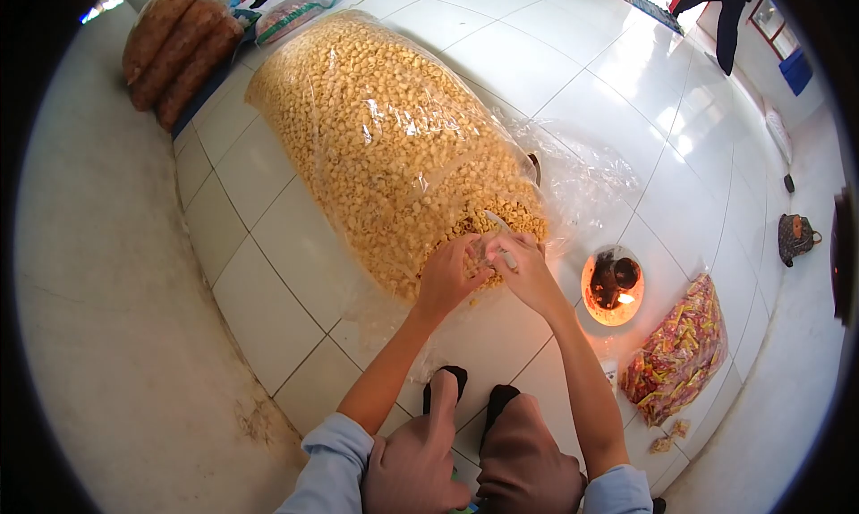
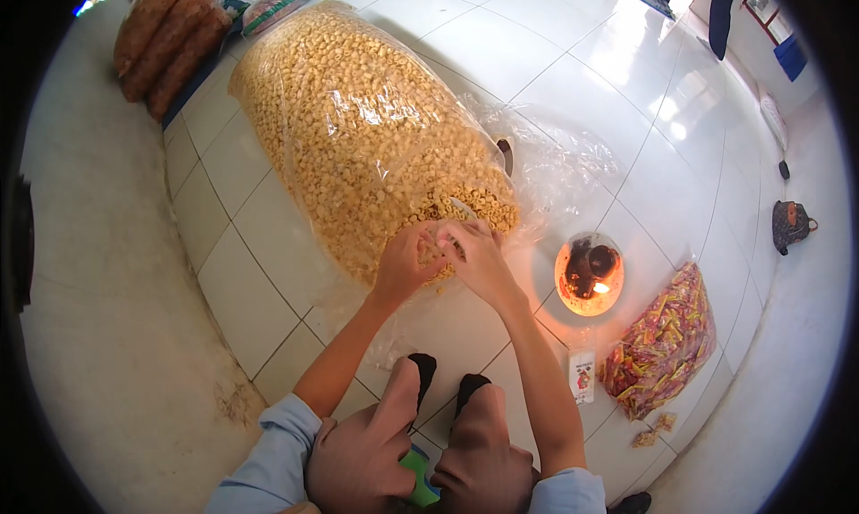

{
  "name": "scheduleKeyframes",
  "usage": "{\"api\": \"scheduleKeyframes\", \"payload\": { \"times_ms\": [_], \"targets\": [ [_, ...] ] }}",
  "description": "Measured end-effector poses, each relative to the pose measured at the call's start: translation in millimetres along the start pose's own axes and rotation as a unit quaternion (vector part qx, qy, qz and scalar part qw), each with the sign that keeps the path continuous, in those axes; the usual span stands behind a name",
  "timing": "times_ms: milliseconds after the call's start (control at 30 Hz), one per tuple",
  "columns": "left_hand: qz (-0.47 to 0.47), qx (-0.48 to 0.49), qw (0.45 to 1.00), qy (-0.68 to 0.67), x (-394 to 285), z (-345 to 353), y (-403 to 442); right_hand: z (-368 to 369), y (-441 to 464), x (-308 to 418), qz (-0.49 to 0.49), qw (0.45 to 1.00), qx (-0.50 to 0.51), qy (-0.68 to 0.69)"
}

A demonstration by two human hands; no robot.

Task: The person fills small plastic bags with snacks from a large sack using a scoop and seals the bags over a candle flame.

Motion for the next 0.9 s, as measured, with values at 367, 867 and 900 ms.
{"api": "scheduleKeyframes", "payload": {
  "times_ms": [367, 867, 900],
  "targets": [
    [-0.087, -0.012, 0.995, -0.051, 15.2, -2.6, -3.0, -25.5, 9.0, -16.4, -0.017, 0.979, -0.122, 0.163],
    [-0.175, -0.007, 0.984, -0.029, 47.3, 2.8, -20.9, 52.1, 0.9, -139.2, 0.09, 0.985, -0.116, -0.087],
    [-0.178, 0.002, 0.983, -0.032, 48.2, 3.1, -20.6, 43.8, -0.3, -132.0, 0.087, 0.988, -0.111, -0.056]
  ]
}}
Point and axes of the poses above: each hand's wrist, its own y-axis towards the middle knuckle, its own z-axis out of the palm, x = y × z, the point moved 5 cm from there along y, towards the middle knuckle, and after that the axes turned 2 degrees about y, right-handed, at the moved point
